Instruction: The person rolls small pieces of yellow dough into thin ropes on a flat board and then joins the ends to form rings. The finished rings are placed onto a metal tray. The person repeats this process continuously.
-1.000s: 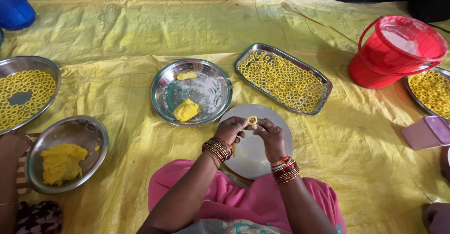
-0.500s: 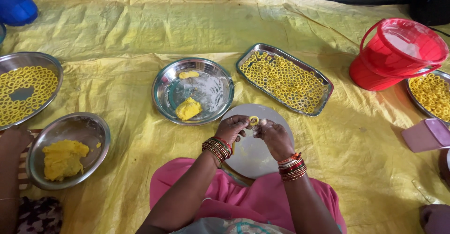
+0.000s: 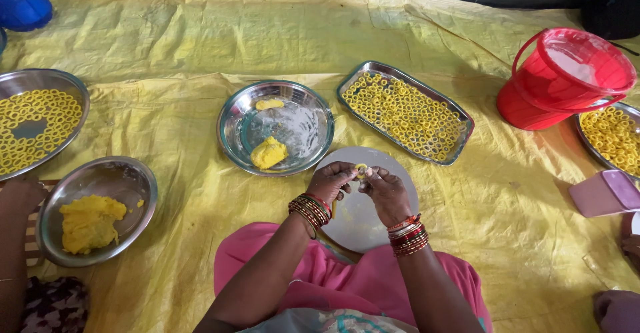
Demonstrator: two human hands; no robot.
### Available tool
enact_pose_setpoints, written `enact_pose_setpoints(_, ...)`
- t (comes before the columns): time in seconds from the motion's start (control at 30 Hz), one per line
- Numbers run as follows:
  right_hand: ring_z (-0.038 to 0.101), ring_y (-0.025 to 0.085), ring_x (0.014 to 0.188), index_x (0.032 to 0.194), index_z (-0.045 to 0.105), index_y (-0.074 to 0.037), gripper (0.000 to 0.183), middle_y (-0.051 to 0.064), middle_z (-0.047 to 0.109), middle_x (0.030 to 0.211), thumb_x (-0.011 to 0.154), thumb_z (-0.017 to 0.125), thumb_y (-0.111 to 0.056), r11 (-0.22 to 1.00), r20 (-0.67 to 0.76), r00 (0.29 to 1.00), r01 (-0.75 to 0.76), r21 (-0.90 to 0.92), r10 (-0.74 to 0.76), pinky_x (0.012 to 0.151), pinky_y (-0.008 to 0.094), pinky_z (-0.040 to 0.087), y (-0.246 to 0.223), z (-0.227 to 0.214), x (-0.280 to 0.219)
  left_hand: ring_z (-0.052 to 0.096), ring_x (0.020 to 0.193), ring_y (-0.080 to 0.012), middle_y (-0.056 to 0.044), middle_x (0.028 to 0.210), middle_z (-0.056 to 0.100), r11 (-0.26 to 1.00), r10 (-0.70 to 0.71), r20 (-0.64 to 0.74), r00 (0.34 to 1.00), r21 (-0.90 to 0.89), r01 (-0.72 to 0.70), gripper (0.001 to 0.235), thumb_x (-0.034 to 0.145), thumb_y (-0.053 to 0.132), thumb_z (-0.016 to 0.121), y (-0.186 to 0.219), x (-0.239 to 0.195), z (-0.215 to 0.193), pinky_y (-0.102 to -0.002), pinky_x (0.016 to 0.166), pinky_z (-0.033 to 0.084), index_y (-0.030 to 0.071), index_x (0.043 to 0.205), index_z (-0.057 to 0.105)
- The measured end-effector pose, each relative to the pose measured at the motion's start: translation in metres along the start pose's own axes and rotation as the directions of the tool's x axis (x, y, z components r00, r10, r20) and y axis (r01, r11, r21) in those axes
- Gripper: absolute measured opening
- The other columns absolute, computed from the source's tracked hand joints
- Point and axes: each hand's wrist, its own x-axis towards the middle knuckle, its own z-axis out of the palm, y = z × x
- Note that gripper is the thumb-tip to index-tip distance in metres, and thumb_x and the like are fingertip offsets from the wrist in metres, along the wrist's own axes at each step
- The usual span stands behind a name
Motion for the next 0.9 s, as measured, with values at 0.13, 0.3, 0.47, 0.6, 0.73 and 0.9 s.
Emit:
enact_pose_setpoints(0.13,0.064,0.018,0.081,0.104,0.069,-0.002,0.018,0.006,0.069,0.092,0.101,0.067,-0.02,0.996,-0.036,0.999,-0.023,0.088,0.026,0.078,0.037,0.054,0.0,0.003,0.0,0.06,0.06,-0.0057,0.002,0.087,0.075,1.0,0.002,0.009,1.0,-0.031,-0.002,0.019,0.09,0.027,0.076,-0.005,0.004,-0.003,-0.021,0.05,0.041,0.013,0.102,0.075)
enact_pose_setpoints(0.3,0.066,0.018,0.083,0.104,0.068,-0.004,0.017,0.006,0.071,0.092,0.099,0.065,-0.02,0.993,-0.037,0.997,-0.06,0.102,0.064,0.079,0.038,0.055,-0.003,0.003,-0.002,0.06,0.061,-0.0052,0.002,0.088,0.075,1.0,0.001,0.001,1.0,-0.03,-0.001,0.018,0.09,0.027,0.076,-0.007,0.006,-0.008,-0.021,0.051,0.042,0.013,0.102,0.074)
enact_pose_setpoints(0.47,0.065,0.015,0.084,0.108,0.071,-0.003,0.012,0.004,0.071,0.092,0.097,0.066,-0.008,1.0,0.051,0.999,0.017,-0.016,-0.016,0.082,0.034,0.054,-0.001,0.002,-0.002,0.06,0.063,-0.0049,0.002,0.089,0.076,0.999,0.012,0.001,1.0,-0.044,-0.012,0.019,0.091,0.027,0.076,-0.004,0.004,-0.005,-0.021,0.052,0.043,0.012,0.103,0.074)
enact_pose_setpoints(0.6,0.064,0.012,0.081,0.105,0.073,-0.001,0.012,0.003,0.072,0.089,0.096,0.067,-0.007,0.972,-0.03,0.996,0.08,-0.222,-0.089,0.079,0.03,0.053,-0.002,0.005,0.001,0.06,0.063,-0.0056,0.002,0.09,0.076,1.0,0.0,-0.01,1.0,0.007,0.0,0.021,0.088,0.028,0.078,0.005,-0.003,-0.002,-0.021,0.052,0.042,0.013,0.102,0.073)
enact_pose_setpoints(0.73,0.063,0.01,0.08,0.104,0.074,-0.001,0.014,0.002,0.073,0.088,0.095,0.067,-0.009,0.92,-0.009,0.991,0.123,-0.372,-0.136,0.077,0.029,0.052,-0.009,0.007,0.0,0.061,0.064,-0.0042,0.006,0.09,0.075,0.998,-0.033,-0.012,0.999,0.056,0.034,0.026,0.089,0.034,0.076,0.013,-0.009,-0.004,-0.02,0.053,0.042,0.015,0.107,0.074)
enact_pose_setpoints(0.9,0.065,0.014,0.079,0.098,0.072,0.002,0.021,0.005,0.071,0.084,0.101,0.063,-0.017,0.901,0.007,0.995,0.091,-0.423,-0.097,0.077,0.031,0.053,-0.019,0.011,-0.006,0.06,0.063,-0.0048,0.005,0.088,0.075,0.995,0.08,-0.008,0.997,0.066,-0.079,0.026,0.088,0.028,0.078,0.009,-0.005,-0.003,-0.02,0.052,0.041,0.012,0.108,0.077)
